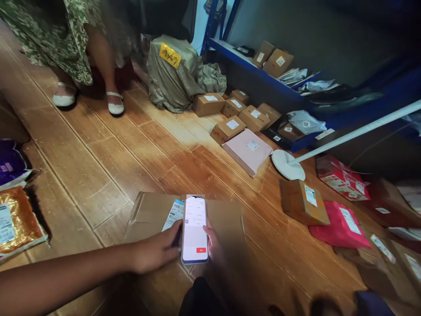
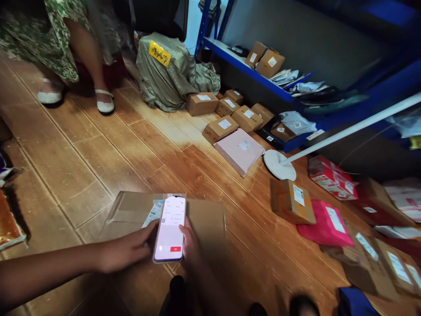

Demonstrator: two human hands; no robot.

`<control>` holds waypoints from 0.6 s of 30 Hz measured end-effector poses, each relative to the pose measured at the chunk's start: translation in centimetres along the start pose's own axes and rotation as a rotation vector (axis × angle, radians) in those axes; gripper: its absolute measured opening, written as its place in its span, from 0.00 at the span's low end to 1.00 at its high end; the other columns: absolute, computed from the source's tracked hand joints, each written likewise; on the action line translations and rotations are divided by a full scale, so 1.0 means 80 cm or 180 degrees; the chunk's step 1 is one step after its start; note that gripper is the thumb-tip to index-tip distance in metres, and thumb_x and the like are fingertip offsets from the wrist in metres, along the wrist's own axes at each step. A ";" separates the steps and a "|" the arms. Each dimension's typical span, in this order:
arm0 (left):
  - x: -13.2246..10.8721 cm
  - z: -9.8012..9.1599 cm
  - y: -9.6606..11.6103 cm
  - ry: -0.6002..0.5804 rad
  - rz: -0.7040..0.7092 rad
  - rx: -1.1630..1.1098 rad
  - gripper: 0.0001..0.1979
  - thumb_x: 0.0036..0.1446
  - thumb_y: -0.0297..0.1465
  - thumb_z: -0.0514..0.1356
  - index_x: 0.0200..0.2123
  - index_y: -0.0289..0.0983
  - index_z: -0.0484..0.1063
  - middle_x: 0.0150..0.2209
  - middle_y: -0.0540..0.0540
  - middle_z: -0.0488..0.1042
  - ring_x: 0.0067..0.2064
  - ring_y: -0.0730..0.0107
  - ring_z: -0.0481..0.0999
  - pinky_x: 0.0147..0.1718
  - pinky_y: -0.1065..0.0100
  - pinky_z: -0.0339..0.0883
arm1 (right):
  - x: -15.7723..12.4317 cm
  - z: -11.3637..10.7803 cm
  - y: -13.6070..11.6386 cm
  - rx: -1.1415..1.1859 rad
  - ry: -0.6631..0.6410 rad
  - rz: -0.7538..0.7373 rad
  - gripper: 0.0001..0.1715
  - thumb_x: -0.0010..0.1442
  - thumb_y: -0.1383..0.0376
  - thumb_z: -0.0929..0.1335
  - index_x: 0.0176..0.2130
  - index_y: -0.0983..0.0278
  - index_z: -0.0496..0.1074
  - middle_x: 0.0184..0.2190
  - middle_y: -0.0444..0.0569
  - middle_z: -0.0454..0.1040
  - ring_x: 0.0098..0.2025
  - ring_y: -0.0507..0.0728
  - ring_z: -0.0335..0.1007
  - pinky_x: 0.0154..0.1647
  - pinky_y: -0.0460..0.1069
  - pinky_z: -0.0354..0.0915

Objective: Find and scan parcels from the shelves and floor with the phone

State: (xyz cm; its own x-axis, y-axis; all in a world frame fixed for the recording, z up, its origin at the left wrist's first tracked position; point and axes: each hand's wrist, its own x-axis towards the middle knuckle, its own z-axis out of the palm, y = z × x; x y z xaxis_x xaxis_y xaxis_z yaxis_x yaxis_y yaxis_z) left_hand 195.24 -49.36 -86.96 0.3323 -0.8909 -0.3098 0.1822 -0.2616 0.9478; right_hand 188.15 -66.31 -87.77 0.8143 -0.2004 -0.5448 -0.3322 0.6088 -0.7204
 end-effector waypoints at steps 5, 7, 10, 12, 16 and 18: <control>-0.020 -0.019 -0.033 -0.0203 0.1297 0.3220 0.41 0.47 0.25 0.60 0.64 0.39 0.49 0.56 0.36 0.66 0.58 0.46 0.63 0.57 0.43 0.53 | -0.020 -0.032 -0.013 -0.0378 0.0096 0.0084 0.43 0.33 0.69 0.73 0.52 0.60 0.64 0.40 0.48 0.79 0.39 0.62 0.76 0.39 0.52 0.70; -0.022 -0.021 -0.046 -0.0310 0.1553 0.3655 0.35 0.52 0.24 0.57 0.63 0.40 0.52 0.58 0.38 0.65 0.61 0.51 0.60 0.59 0.46 0.51 | -0.033 -0.046 -0.020 -0.0270 -0.0044 0.0153 0.48 0.34 0.68 0.74 0.55 0.59 0.61 0.43 0.51 0.78 0.40 0.63 0.76 0.41 0.55 0.70; -0.016 -0.018 -0.055 -0.0105 0.1586 0.3935 0.28 0.55 0.23 0.54 0.60 0.40 0.58 0.58 0.40 0.66 0.62 0.53 0.60 0.58 0.50 0.56 | -0.044 -0.064 -0.029 0.0031 0.0087 0.0250 0.43 0.37 0.58 0.74 0.54 0.60 0.65 0.40 0.53 0.79 0.40 0.66 0.76 0.38 0.56 0.70; -0.001 -0.015 -0.054 0.0071 0.1584 0.3942 0.28 0.55 0.23 0.54 0.59 0.40 0.58 0.58 0.39 0.66 0.61 0.52 0.61 0.57 0.50 0.59 | -0.043 -0.070 -0.035 0.0098 0.0204 0.0156 0.38 0.38 0.54 0.73 0.49 0.60 0.69 0.34 0.53 0.80 0.38 0.67 0.76 0.35 0.57 0.71; 0.054 -0.011 -0.046 0.0610 0.1425 0.3795 0.24 0.55 0.25 0.55 0.57 0.37 0.62 0.58 0.36 0.66 0.60 0.48 0.62 0.56 0.46 0.60 | -0.033 -0.065 -0.042 0.0246 0.0132 -0.0013 0.31 0.39 0.51 0.72 0.43 0.57 0.74 0.33 0.51 0.80 0.38 0.69 0.76 0.37 0.60 0.71; 0.080 -0.011 -0.043 0.0881 0.1331 0.3672 0.23 0.55 0.24 0.55 0.56 0.34 0.64 0.57 0.33 0.65 0.60 0.47 0.62 0.56 0.46 0.61 | -0.028 -0.058 -0.038 0.0349 0.0010 -0.0048 0.29 0.40 0.47 0.72 0.41 0.56 0.76 0.36 0.51 0.80 0.41 0.70 0.75 0.39 0.61 0.71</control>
State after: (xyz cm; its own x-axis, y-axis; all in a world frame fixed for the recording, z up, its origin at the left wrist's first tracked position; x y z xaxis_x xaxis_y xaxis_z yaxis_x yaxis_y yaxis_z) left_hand 197.56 -53.88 -92.24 0.3773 -0.9128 0.1564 -0.8507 -0.2749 0.4480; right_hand 185.09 -71.27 -86.34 0.8171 -0.2125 -0.5359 -0.2657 0.6860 -0.6773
